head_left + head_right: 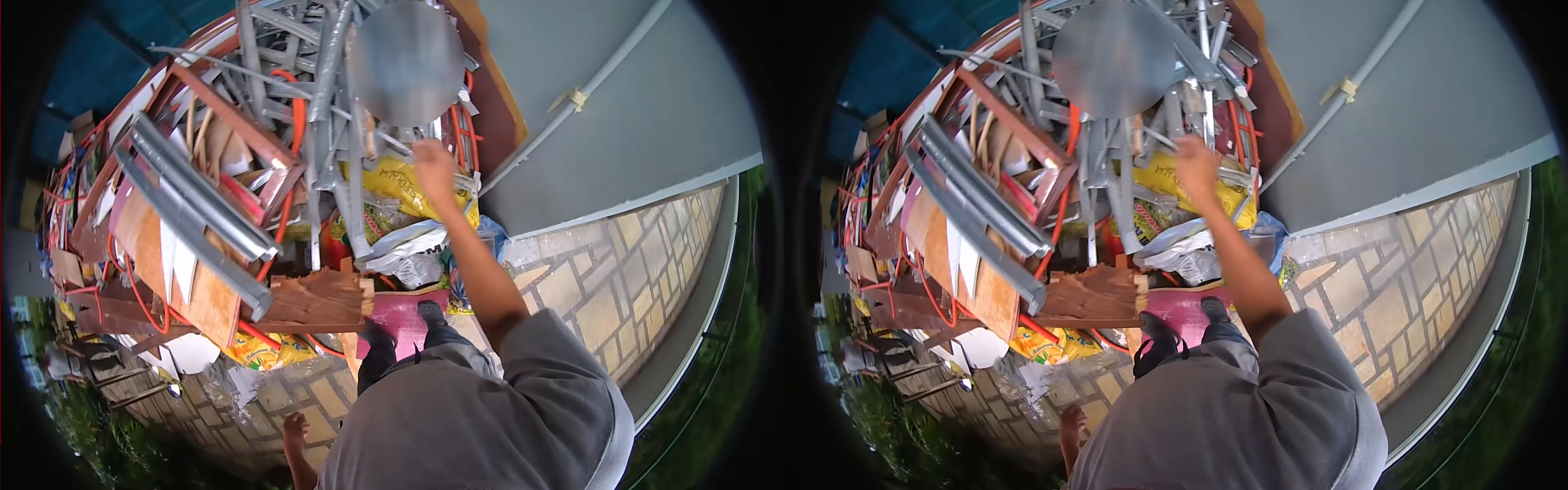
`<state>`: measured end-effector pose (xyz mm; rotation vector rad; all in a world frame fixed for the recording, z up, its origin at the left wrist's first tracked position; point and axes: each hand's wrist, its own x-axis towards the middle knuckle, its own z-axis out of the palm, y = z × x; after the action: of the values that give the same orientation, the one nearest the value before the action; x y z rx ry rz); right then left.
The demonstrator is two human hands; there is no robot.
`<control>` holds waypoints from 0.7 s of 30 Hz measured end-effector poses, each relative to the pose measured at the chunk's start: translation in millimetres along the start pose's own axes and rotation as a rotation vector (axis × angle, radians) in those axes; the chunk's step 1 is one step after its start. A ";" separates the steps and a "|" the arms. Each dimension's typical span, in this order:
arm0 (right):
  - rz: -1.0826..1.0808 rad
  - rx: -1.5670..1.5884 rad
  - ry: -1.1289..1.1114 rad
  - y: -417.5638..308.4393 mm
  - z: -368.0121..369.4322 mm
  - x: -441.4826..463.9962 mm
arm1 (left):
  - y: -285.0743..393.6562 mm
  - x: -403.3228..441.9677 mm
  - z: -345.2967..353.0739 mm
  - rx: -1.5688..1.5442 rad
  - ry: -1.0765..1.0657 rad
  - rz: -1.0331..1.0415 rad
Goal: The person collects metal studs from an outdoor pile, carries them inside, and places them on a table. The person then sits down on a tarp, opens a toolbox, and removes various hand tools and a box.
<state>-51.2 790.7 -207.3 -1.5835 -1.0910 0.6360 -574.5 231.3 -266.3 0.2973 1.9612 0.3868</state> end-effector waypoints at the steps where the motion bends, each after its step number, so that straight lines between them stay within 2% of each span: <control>1: 0.019 -0.010 0.110 47.3 -28.3 19.7 | -1.4 -7.6 5.9 0.031 -0.031 -0.060; 2: 0.199 0.087 0.108 63.7 -59.4 32.3 | -3.4 -15.1 10.2 0.064 -0.063 -0.120; 4: 0.221 -0.171 0.135 139.1 -88.4 67.5 | -6.4 -28.8 20.2 0.105 -0.066 -0.189; 9: 0.036 -0.319 0.140 216.0 -90.1 163.3 | -6.6 -55.5 34.4 0.113 0.038 -0.307; 10: -0.028 -0.357 0.128 225.3 -81.7 186.3 | -5.4 -59.2 35.5 0.106 0.064 -0.323; 14: -0.057 -0.292 0.055 228.8 -53.4 253.6 | 1.8 -68.9 32.0 0.078 0.152 -0.362; 16: 0.148 -0.095 0.058 219.9 -38.3 269.4 | 4.1 -72.6 27.0 0.054 0.193 -0.368; 17: 0.151 -0.095 0.056 221.0 -36.8 272.1 | 3.1 -73.3 23.2 0.046 0.206 -0.363; 19: 0.329 -0.373 0.329 239.2 -32.4 279.2 | 3.8 -74.7 15.3 0.013 0.244 -0.349; 21: 0.264 -0.352 0.234 268.0 -30.8 280.3 | 2.7 -78.1 1.5 -0.036 0.290 -0.312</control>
<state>184.9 1019.8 -415.0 -2.0728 -0.8567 0.4290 -541.5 204.5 -200.6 -0.0950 2.2377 0.2716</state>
